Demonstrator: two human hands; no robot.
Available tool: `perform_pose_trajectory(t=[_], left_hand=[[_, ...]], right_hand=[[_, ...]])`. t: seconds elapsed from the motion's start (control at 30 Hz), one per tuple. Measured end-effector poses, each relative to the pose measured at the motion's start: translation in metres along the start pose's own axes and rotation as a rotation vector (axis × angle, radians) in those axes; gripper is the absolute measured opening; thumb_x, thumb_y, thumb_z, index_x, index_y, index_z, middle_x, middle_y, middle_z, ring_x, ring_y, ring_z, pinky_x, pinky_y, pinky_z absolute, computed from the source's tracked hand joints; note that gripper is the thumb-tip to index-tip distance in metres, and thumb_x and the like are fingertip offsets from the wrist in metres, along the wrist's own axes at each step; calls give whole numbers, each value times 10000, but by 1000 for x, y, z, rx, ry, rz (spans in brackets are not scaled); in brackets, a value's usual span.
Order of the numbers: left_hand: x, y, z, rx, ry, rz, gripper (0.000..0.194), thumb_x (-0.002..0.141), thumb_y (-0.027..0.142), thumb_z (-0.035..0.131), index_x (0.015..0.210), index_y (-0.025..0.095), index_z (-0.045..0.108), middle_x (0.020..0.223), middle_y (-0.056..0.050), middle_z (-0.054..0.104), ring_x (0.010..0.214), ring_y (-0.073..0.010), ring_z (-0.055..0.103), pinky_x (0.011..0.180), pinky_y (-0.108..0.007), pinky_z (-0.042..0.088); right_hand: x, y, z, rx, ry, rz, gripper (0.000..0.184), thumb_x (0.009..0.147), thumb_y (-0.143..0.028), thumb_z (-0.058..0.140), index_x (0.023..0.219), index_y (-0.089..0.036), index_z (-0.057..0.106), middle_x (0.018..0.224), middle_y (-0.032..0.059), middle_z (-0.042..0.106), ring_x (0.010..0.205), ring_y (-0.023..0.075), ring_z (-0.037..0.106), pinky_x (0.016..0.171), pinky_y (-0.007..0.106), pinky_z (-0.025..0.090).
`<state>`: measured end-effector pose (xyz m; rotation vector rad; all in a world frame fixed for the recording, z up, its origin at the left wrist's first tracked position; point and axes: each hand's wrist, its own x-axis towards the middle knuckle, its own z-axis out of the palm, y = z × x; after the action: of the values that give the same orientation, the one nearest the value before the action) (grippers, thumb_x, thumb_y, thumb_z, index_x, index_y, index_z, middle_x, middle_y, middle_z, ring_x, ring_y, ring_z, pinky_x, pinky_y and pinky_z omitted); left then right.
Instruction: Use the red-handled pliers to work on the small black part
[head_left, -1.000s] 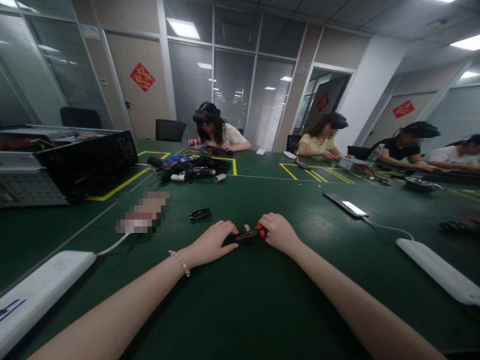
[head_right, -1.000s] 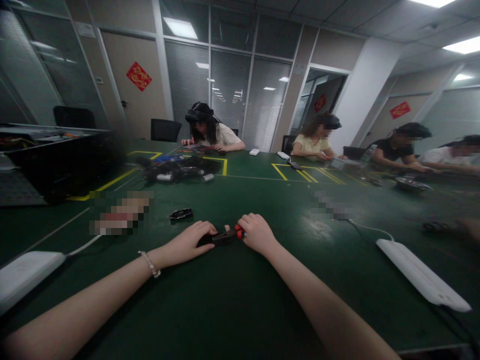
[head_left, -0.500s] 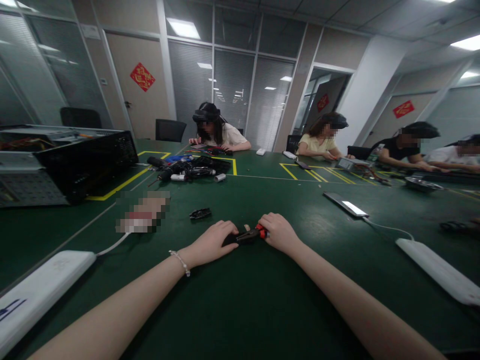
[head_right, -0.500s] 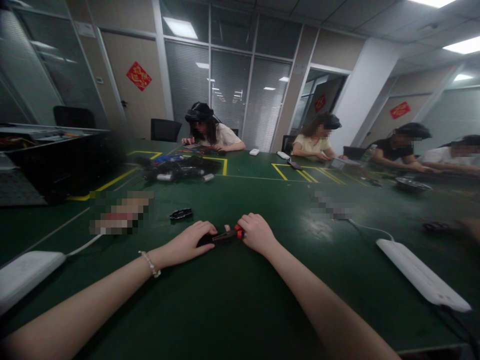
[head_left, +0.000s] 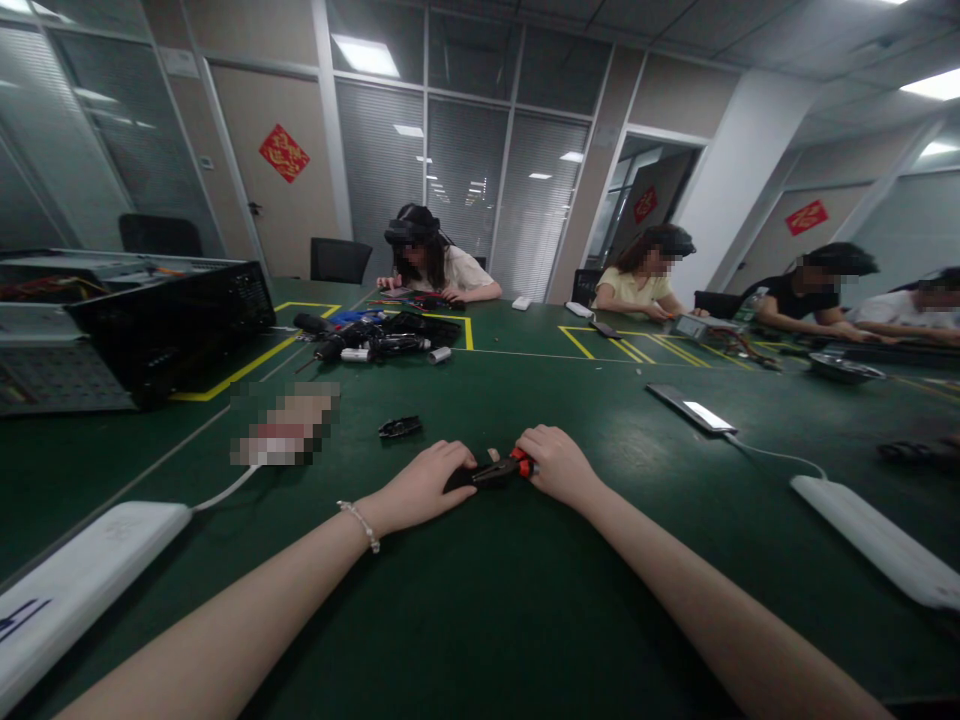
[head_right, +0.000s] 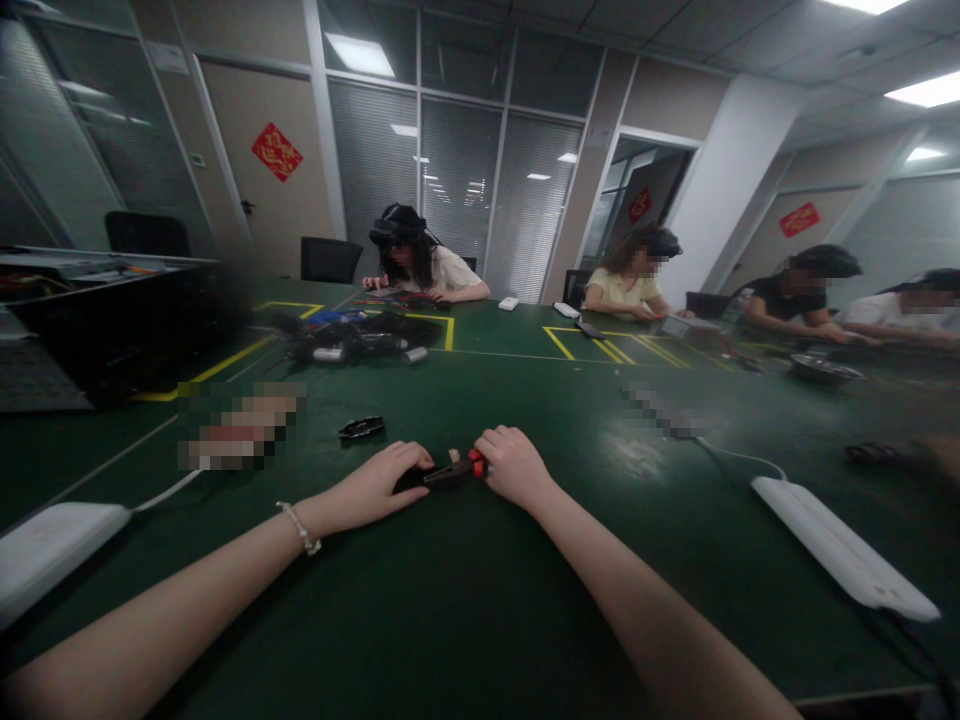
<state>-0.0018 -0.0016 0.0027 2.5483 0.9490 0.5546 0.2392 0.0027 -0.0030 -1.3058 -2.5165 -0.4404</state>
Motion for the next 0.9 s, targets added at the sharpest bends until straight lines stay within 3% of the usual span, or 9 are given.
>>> perform_pose_trajectory(t=[0.9], left_hand=[[0,1,0,-1,4,1,209,794,285,537,984,211,496,1014,-31,520,933,-198,486,790,-327,402]], right_hand=[[0,-1,-1,-2,-2,14,166,664,-89,495,803,-159,553,811,47,562,743,156,454,674,264,316]])
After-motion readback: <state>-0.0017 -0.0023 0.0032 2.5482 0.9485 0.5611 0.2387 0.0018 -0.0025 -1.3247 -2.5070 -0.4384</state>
